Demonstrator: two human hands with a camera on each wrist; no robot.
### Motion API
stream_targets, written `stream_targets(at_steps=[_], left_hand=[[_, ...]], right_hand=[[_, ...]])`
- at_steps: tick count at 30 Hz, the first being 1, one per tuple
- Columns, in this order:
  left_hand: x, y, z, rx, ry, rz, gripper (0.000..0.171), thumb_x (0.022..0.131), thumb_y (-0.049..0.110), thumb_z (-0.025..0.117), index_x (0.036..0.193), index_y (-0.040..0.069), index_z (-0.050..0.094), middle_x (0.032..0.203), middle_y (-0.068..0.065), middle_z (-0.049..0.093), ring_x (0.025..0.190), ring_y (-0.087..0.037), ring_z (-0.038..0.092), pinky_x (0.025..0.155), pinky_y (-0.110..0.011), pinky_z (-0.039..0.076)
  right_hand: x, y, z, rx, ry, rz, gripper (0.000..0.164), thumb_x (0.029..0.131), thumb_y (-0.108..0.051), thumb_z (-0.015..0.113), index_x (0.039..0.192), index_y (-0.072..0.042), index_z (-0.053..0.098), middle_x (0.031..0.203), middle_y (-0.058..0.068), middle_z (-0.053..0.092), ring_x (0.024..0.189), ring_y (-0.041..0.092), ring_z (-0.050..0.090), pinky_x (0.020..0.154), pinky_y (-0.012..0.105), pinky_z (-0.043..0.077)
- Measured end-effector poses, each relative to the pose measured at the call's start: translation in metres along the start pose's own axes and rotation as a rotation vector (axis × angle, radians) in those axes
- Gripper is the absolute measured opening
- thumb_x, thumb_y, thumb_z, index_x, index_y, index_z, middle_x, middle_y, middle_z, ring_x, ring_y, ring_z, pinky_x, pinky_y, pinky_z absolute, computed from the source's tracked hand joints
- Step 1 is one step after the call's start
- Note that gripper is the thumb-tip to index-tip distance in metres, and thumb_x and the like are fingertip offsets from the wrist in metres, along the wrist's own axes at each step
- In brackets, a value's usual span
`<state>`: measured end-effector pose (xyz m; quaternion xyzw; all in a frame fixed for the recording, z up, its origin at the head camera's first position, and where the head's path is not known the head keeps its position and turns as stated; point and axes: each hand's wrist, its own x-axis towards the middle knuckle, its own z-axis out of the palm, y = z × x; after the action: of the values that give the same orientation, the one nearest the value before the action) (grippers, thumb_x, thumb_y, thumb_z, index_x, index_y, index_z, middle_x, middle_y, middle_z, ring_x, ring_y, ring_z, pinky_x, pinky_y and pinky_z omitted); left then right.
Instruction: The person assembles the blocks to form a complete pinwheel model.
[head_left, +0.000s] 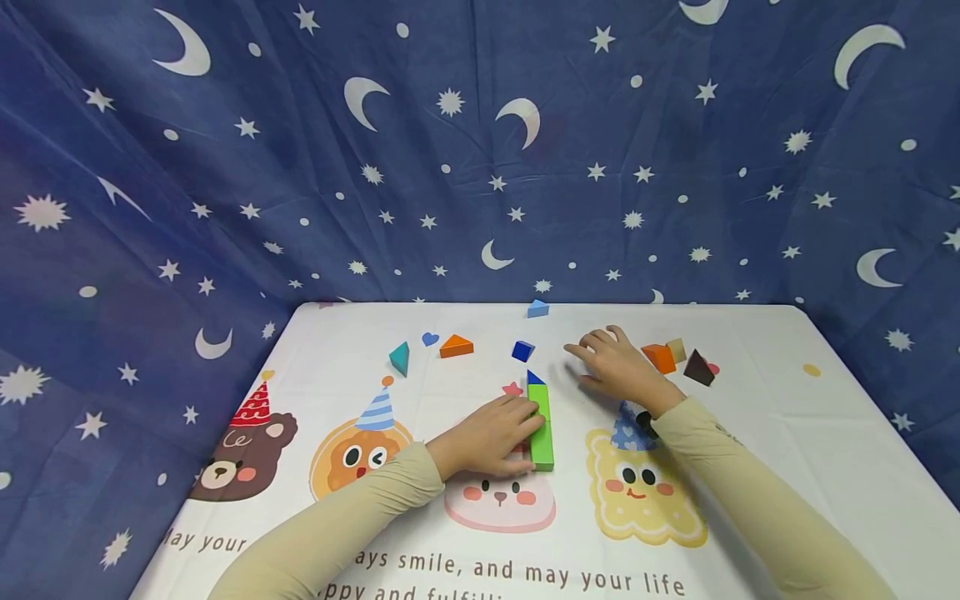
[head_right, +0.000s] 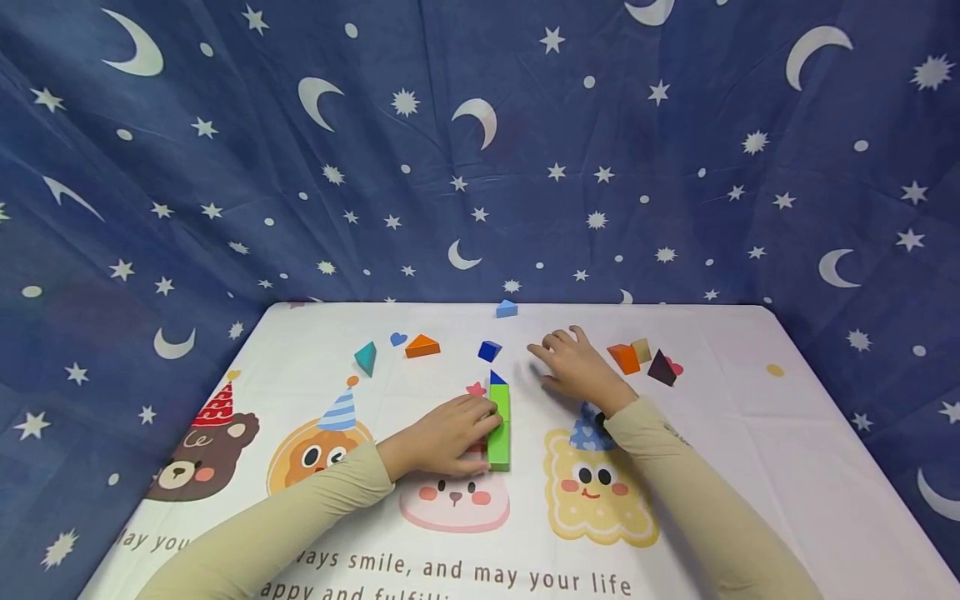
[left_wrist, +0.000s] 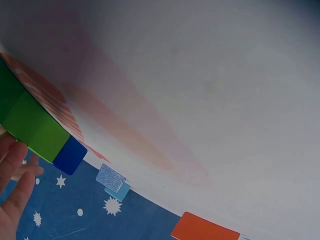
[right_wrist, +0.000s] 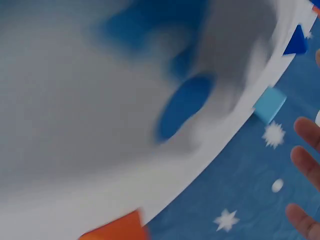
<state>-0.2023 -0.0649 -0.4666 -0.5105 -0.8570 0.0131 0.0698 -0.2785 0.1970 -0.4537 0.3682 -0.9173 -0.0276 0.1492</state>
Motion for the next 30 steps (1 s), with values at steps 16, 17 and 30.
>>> stream_targets(at_steps=[16, 17, 30], left_hand=[[0.0, 0.001, 0.0, 0.015, -0.001, 0.002, 0.049, 0.086, 0.053, 0.053, 0.119, 0.017, 0.049, 0.123, -0.001, 0.05, 0.117, -0.017, 0.049, 0.113, -0.031, 0.032], [0.0, 0.001, 0.0, 0.015, 0.0, 0.002, 0.05, 0.086, 0.053, 0.053, 0.119, 0.017, 0.049, 0.123, -0.001, 0.05, 0.118, -0.017, 0.049, 0.113, -0.031, 0.032], [-0.002, 0.001, -0.003, -0.001, -0.003, -0.003, 0.048, 0.086, 0.052, 0.054, 0.118, 0.017, 0.049, 0.122, -0.001, 0.05, 0.118, -0.017, 0.048, 0.112, -0.032, 0.032]], right_hand=[[-0.058, 0.064, 0.003, -0.112, 0.044, 0.167, 0.041, 0.071, -0.023, 0.079, 0.105, -0.005, 0.063, 0.097, 0.015, 0.061, 0.101, 0.036, 0.055, 0.095, 0.065, 0.035], [-0.06, 0.067, 0.003, -0.113, 0.046, 0.176, 0.041, 0.071, -0.024, 0.079, 0.104, -0.005, 0.063, 0.097, 0.015, 0.061, 0.101, 0.036, 0.055, 0.095, 0.065, 0.035], [-0.071, 0.087, 0.008, -0.144, -0.078, 0.233, 0.042, 0.072, -0.031, 0.079, 0.099, -0.002, 0.066, 0.097, 0.018, 0.062, 0.102, 0.037, 0.054, 0.097, 0.068, 0.032]])
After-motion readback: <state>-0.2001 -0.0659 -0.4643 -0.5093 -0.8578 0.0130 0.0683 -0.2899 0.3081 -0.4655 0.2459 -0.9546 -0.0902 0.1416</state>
